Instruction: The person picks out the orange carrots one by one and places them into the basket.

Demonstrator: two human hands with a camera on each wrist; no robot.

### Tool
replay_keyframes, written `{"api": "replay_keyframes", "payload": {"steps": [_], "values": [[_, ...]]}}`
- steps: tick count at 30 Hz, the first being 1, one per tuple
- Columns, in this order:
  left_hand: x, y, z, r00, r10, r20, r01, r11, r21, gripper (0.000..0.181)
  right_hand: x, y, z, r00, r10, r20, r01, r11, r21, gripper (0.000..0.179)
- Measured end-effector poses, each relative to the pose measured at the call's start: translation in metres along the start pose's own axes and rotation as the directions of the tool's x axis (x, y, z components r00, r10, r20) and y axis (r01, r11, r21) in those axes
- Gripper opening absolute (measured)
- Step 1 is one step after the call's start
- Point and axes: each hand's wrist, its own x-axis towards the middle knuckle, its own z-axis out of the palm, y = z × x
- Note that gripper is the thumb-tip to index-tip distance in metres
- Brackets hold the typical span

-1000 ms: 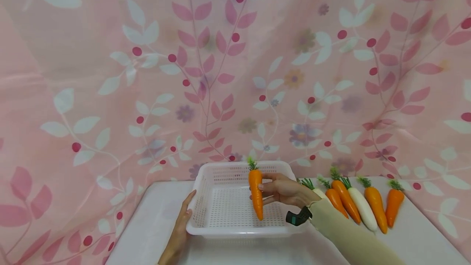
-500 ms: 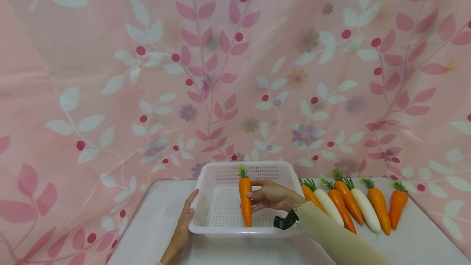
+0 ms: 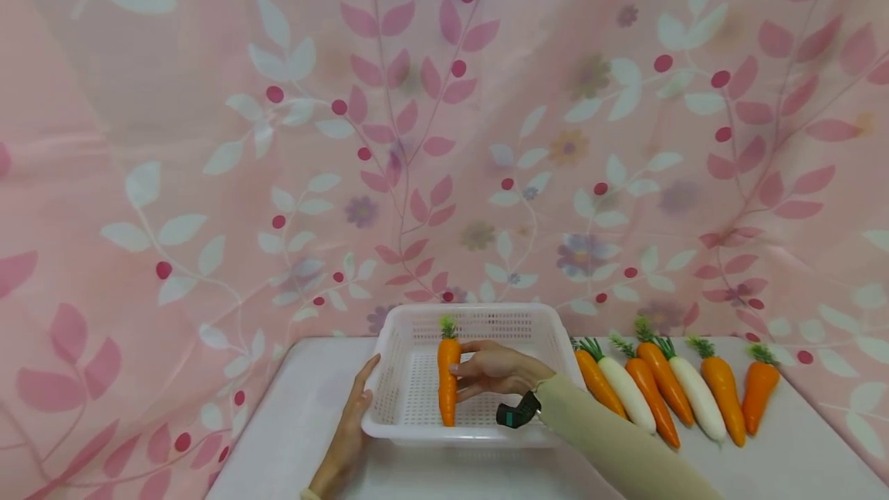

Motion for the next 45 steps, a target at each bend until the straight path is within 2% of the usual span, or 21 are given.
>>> {"api": "replay_keyframes", "payload": {"steps": [7, 15, 23, 45], "values": [[0.001, 0.001, 0.002, 1.0, 0.016, 0.002, -0.016, 1.0, -0.002, 0.057, 0.011, 0.001, 0.009, 0.999, 0.034, -0.018, -0.034, 0.999, 0.015, 0.06], [0.001, 0.0, 0.003, 1.0, -0.003, -0.017, 0.003, 1.0, 0.028, 0.057, 0.023, 0.002, 0.017, 0.998, 0.06, 0.007, -0.06, 0.998, -0.007, 0.057], [0.001, -0.002, 0.004, 0.999, -0.029, -0.031, 0.03, 0.999, 0.039, 0.057, 0.033, 0.005, 0.02, 0.996, 0.075, 0.056, -0.074, 0.997, -0.028, 0.042], [0.001, 0.0, 0.002, 0.998, -0.05, -0.042, 0.052, 0.998, 0.042, 0.057, 0.053, 0.006, 0.025, 0.991, 0.125, 0.035, -0.124, 0.991, -0.046, 0.04]]}}
